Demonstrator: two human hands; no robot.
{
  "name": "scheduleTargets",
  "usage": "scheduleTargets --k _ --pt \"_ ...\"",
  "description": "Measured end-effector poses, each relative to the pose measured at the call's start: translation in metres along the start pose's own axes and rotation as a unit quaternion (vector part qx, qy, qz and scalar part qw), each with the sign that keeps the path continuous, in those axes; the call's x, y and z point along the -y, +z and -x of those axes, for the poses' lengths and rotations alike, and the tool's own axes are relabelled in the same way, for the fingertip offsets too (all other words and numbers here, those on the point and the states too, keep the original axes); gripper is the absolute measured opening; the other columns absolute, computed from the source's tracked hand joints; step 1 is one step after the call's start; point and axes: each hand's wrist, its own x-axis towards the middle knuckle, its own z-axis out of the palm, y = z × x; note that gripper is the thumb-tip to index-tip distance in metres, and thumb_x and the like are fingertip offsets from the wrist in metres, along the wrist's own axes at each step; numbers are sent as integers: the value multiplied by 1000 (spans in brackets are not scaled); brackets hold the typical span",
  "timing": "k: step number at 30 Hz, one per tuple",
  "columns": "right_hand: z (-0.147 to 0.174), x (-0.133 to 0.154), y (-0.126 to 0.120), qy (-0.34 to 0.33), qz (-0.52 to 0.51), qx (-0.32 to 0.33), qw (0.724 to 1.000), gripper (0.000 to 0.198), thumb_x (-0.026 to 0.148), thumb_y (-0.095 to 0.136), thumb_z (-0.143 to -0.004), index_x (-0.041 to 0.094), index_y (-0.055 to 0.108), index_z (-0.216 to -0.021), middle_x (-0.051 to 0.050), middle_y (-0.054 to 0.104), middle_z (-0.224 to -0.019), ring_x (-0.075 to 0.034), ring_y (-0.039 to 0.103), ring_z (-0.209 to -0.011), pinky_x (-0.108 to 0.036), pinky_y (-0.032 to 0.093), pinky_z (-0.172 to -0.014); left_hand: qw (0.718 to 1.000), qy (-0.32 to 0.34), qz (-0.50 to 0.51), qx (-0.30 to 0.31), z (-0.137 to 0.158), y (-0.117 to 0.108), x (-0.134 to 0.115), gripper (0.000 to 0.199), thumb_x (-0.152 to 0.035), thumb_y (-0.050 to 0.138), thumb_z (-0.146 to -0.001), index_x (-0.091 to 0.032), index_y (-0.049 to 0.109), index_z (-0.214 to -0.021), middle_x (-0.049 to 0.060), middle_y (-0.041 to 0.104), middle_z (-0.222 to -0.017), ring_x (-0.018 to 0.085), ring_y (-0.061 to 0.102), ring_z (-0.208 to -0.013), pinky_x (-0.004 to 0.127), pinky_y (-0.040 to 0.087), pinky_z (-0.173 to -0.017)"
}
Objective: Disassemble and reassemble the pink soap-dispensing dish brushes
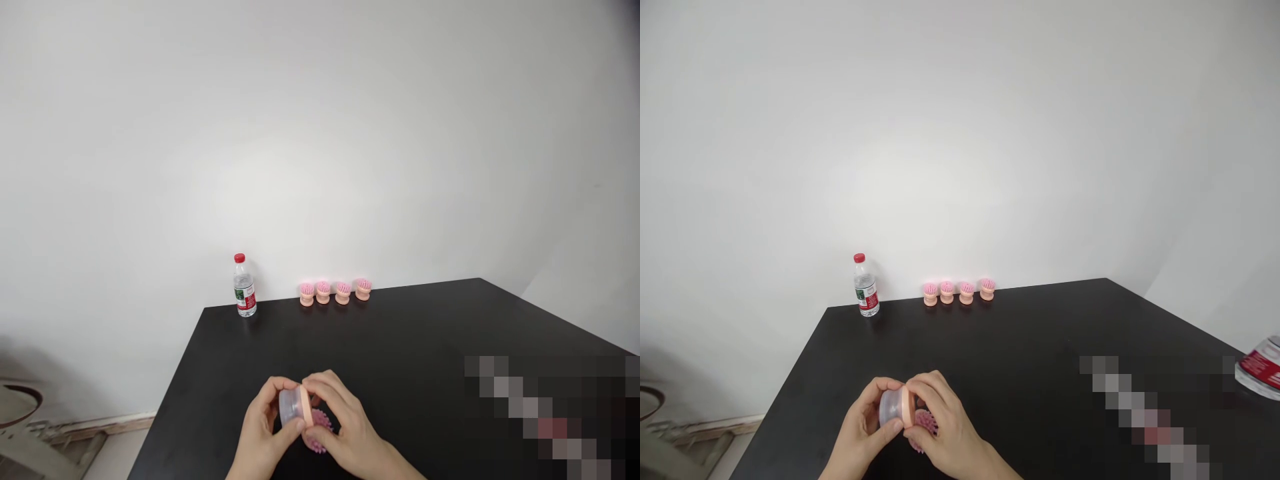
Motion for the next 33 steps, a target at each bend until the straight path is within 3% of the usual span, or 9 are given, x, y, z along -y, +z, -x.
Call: scheduleTargets --k 7,16,19,22,28,31,33 --pt "-2 4 -9 -53 -3 16 998 47 3 58 -85 24 54 -127 -10 61 -118 -25 58 -106 -41 56 -90 1000 -18 18 5 5 5 -8 39 -39 83 -71 -24 67 -103 2 63 -95 18 60 -84 28 50 -75" --pt "-3 2 -13 -70 -8 26 997 46 3 55 -86 23 55 -127 -11 61 -120 -24 59 -108 -40 55 -90 998 -61 14 12 6 9 -27 37 -42 81 -74 -23 65 -102 1 63 -93 17 57 -83 27 47 -75" --pt "-4 4 -14 -50 3 42 998 36 14 64 -88 22 56 -122 -9 65 -110 -23 61 -99 -38 55 -86 997 -72 13 20 7 10 -27 36 -45 77 -77 -22 66 -101 2 65 -90 18 57 -84 28 46 -75" --pt "-4 6 -15 -34 36 34 998 31 40 69 -90 20 59 -112 -6 67 -92 -21 60 -80 -34 54 -71 997 -75 19 23 8 10 -25 38 -44 80 -74 -21 67 -101 3 66 -90 18 56 -84 28 46 -76" --pt "-3 8 -13 13 68 34 997 57 74 44 -90 21 56 -74 -1 61 -70 -16 55 -64 -29 46 -60 996 -67 37 44 8 14 -21 45 -35 88 -64 -24 64 -101 0 65 -90 18 59 -80 29 48 -72" --pt "0 3 -13 31 86 33 995 70 82 28 -87 20 60 -84 -3 62 -72 -17 57 -64 -29 48 -59 998 -60 19 30 9 18 -21 44 -31 88 -64 -23 64 -100 1 65 -91 18 60 -81 28 48 -72" --pt "3 -2 -15 35 76 34 996 77 82 24 -87 19 62 -109 -8 67 -90 -20 62 -75 -31 53 -62 998 -61 17 16 10 21 -21 42 -31 87 -65 -22 64 -99 1 66 -92 18 61 -82 28 49 -73"
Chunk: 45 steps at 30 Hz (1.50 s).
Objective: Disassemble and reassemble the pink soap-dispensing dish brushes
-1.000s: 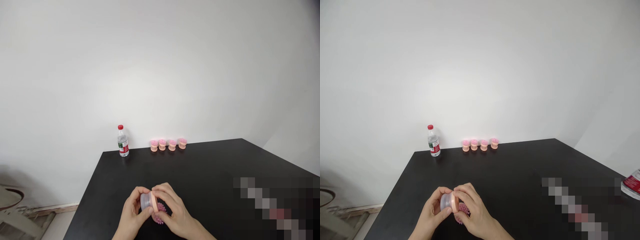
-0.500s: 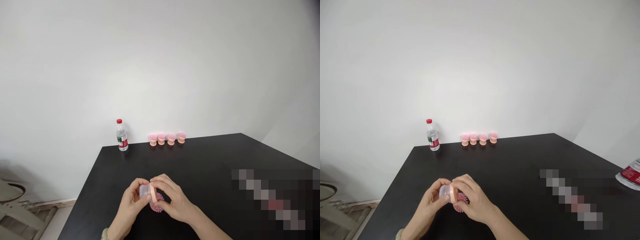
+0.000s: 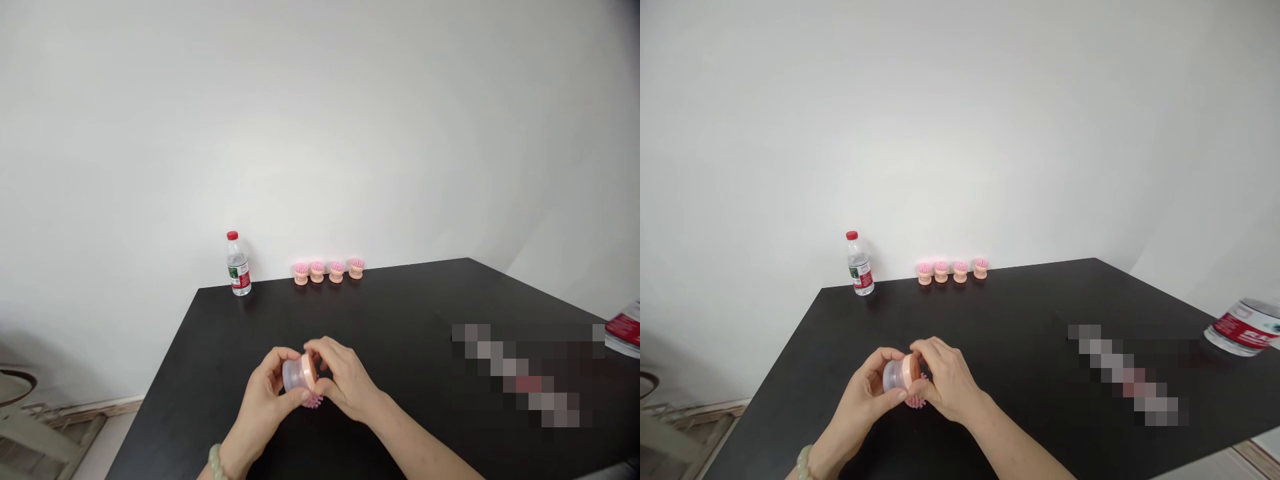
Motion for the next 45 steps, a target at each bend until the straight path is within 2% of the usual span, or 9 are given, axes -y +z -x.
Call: scheduleTargets --k 4,10,16,20,23,27,32,39,45 --pt "1 -3 -3 -31 -42 9 999 73 71 45 -92 20 43 -144 -17 58 -128 -26 61 -106 -37 60 -74 1000 5 6 -17 -1 1 -2 38 -33 84 -69 -21 64 -99 2 69 -92 19 64 -83 29 51 -76" --pt "-6 -2 -1 -109 -44 20 993 45 40 52 -100 19 49 -140 -14 64 -122 -26 59 -112 -47 52 -97 1000 18 -13 -21 -6 -7 1 35 -34 82 -73 -21 64 -100 1 70 -94 19 65 -87 30 52 -79" --pt "-3 -15 7 -10 -19 10 1000 48 58 56 -94 19 64 -120 -7 68 -89 -20 62 -83 -37 58 -78 999 -2 -45 -15 -9 -7 8 38 -38 82 -72 -22 64 -102 2 71 -95 20 66 -87 31 54 -79" --pt "-1 -19 6 3 -46 5 999 65 67 51 -92 19 54 -135 -12 67 -113 -23 62 -98 -34 60 -73 998 4 -51 -31 -10 -6 9 40 -41 81 -72 -21 65 -103 3 71 -97 21 66 -89 32 54 -80" --pt "-2 -16 4 -37 -61 20 997 60 59 51 -96 23 45 -143 -13 60 -132 -24 57 -113 -36 61 -79 998 6 -47 -50 -9 -7 7 41 -42 79 -74 -19 66 -104 5 72 -98 22 66 -92 33 53 -83" --pt "-3 -12 4 -71 -40 18 996 43 39 53 -100 21 49 -139 -13 62 -126 -24 58 -112 -43 55 -94 998 3 -44 -54 -10 -8 6 41 -42 78 -75 -19 66 -106 5 72 -99 22 65 -93 33 52 -83" --pt "0 -18 8 32 -37 23 999 47 45 62 -94 20 53 -133 -8 65 -105 -20 64 -94 -34 61 -78 997 -9 -57 -43 -11 -6 10 43 -43 82 -71 -20 65 -104 3 70 -98 21 64 -90 31 53 -80" --pt "1 -13 6 -10 -85 30 996 52 33 60 -96 27 42 -144 -10 57 -133 -23 56 -120 -37 59 -89 997 -4 -33 -63 -8 -4 8 40 -42 79 -74 -21 64 -105 3 72 -98 21 65 -93 31 51 -82" --pt "3 -14 7 60 -66 34 995 45 40 66 -91 23 55 -131 -4 65 -99 -17 65 -83 -34 58 -77 999 1 -41 -31 -9 -5 11 43 -35 85 -67 -21 64 -101 3 72 -97 22 67 -89 32 53 -79"
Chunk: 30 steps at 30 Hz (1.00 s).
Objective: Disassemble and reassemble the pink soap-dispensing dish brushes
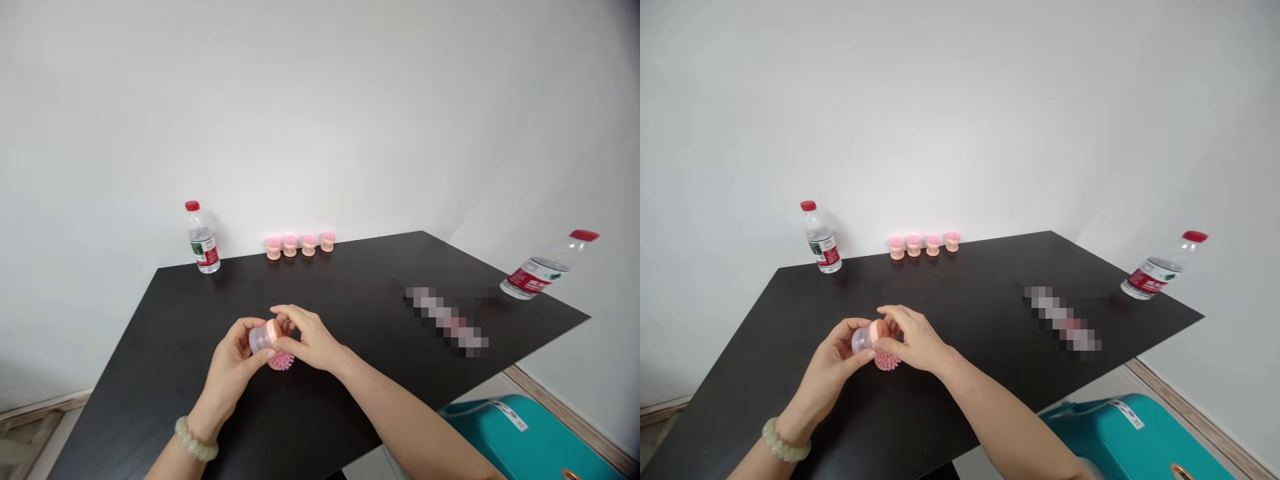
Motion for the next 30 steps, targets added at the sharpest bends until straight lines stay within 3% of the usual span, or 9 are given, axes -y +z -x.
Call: scheduleTargets --k 3,6,10,15,21,24,27,30 --pt "-1 -1 -1 11 13 -3 1000 40 48 61 -94 21 60 -123 -4 67 -94 -18 64 -81 -35 57 -77 999 16 -36 -1 -1 -1 6 44 -33 86 -65 -22 64 -102 2 70 -97 22 66 -88 33 53 -79" --pt "-4 4 -3 -35 15 -26 999 48 53 62 -92 20 58 -126 -10 68 -109 -24 62 -99 -42 55 -87 998 27 -42 -27 -2 -2 9 47 -33 87 -63 -22 64 -103 2 69 -98 22 65 -87 33 52 -79" --pt "-6 11 -3 -75 20 -19 997 41 40 63 -93 22 57 -130 -9 68 -111 -26 58 -108 -46 53 -92 998 32 -29 -49 -2 -2 7 47 -31 87 -62 -22 64 -102 3 69 -97 24 66 -90 34 52 -80" --pt "-3 4 -1 7 46 -21 999 34 35 62 -94 20 60 -124 -5 67 -93 -23 63 -93 -43 54 -84 998 38 -27 -33 -1 -1 8 45 -23 85 -61 -22 64 -101 4 71 -101 27 67 -97 38 52 -86" --pt "-3 5 0 -44 22 -8 999 49 34 70 -89 23 52 -133 -9 66 -116 -25 57 -111 -44 51 -95 994 51 -72 -67 -4 -5 13 46 -25 84 -64 -22 62 -104 4 68 -102 25 66 -94 38 52 -85" --pt "-3 9 1 -21 32 -3 999 45 25 70 -87 22 55 -129 -8 66 -109 -24 58 -106 -42 51 -93 996 52 -56 -53 -4 -5 13 47 -27 85 -64 -23 61 -105 3 67 -104 25 66 -97 38 52 -87" --pt "-3 10 0 26 41 9 999 47 24 72 -84 22 55 -128 -6 64 -102 -24 60 -99 -41 52 -87 996 53 -60 -35 -3 -3 12 46 -24 83 -66 -24 60 -105 3 67 -105 25 66 -98 39 51 -88" --pt "-4 14 -2 32 42 19 998 39 24 70 -85 22 58 -122 -4 63 -96 -22 59 -92 -38 52 -83 994 56 -84 -31 -2 -2 12 44 -20 80 -67 -25 60 -105 3 67 -104 26 66 -97 41 51 -88"
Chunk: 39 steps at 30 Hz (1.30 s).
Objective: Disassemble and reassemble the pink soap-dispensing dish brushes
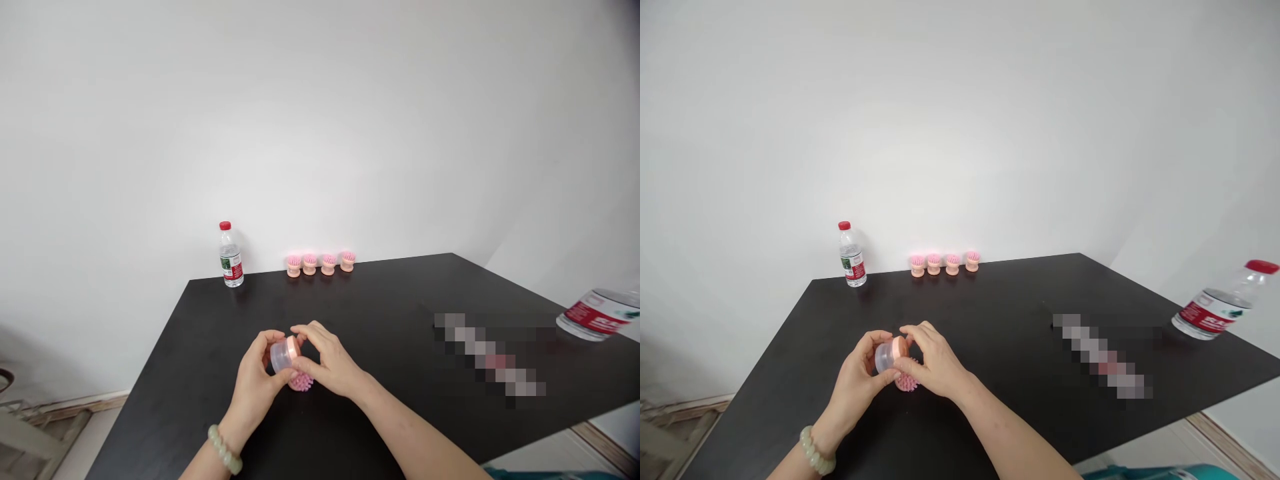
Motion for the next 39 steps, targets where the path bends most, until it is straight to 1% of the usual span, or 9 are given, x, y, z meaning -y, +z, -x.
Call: scheduleTargets --k 6,10,13,17,20,23,30,34,39 --pt "0 12 2 2 -16 -2 1000 12 16 68 -85 22 64 -94 0 63 -86 -19 57 -86 -32 49 -78 994 40 -96 -16 3 -1 1 46 -17 77 -71 -27 59 -112 4 68 -109 28 65 -104 45 48 -94" --pt "0 2 3 18 -36 -34 999 29 21 72 -83 22 62 -110 -2 65 -93 -21 60 -91 -36 51 -82 985 105 -131 -38 6 -3 -1 49 -21 70 -81 -32 58 -127 5 64 -114 28 61 -107 44 47 -94" --pt "0 -6 -2 28 -41 -42 998 43 26 74 -82 22 58 -122 -6 66 -104 -22 60 -99 -39 51 -89 981 107 -113 -113 4 -9 -5 49 -27 71 -82 -32 61 -129 7 60 -118 29 58 -111 42 47 -93" --pt "-2 -5 -7 19 3 97 995 69 32 86 -69 24 57 -131 -8 62 -125 -27 54 -115 -43 49 -99 979 21 107 -173 -5 -17 -10 43 -39 79 -76 -29 64 -115 6 64 -119 29 64 -110 41 48 -95" --pt "-1 -4 -3 -21 56 216 975 84 30 90 -63 23 54 -139 -12 55 -136 -31 51 -121 -46 48 -102 935 -65 302 -177 -12 -21 -13 43 -45 84 -69 -23 67 -102 4 69 -107 26 70 -98 38 54 -88" --pt "1 -6 1 -16 91 257 962 78 21 88 -67 21 56 -138 -13 61 -128 -32 54 -118 -45 50 -99 902 -109 364 -205 -16 -23 -13 39 -41 90 -62 -17 70 -87 3 69 -93 19 68 -88 28 57 -76" --pt "-2 -5 -2 82 -55 90 991 51 21 85 -69 24 67 -117 -6 60 -120 -25 62 -106 -38 51 -94 893 -140 391 -174 -16 -22 -10 14 -21 81 -74 -15 69 -75 5 69 -87 17 68 -86 30 61 -78" --pt "-2 -8 0 129 -229 24 964 47 22 83 -69 23 64 -112 -2 64 -104 -20 66 -90 -32 54 -77 893 -170 389 -149 -13 -15 -8 6 -14 75 -79 -16 71 -82 4 70 -87 16 69 -80 30 62 -76" --pt "-2 -12 1 117 -328 -17 937 44 23 81 -71 23 61 -109 -3 67 -104 -19 66 -89 -32 55 -78 893 -196 392 -101 -10 -9 -7 5 -17 76 -80 -14 72 -79 7 72 -87 16 69 -80 29 61 -79"
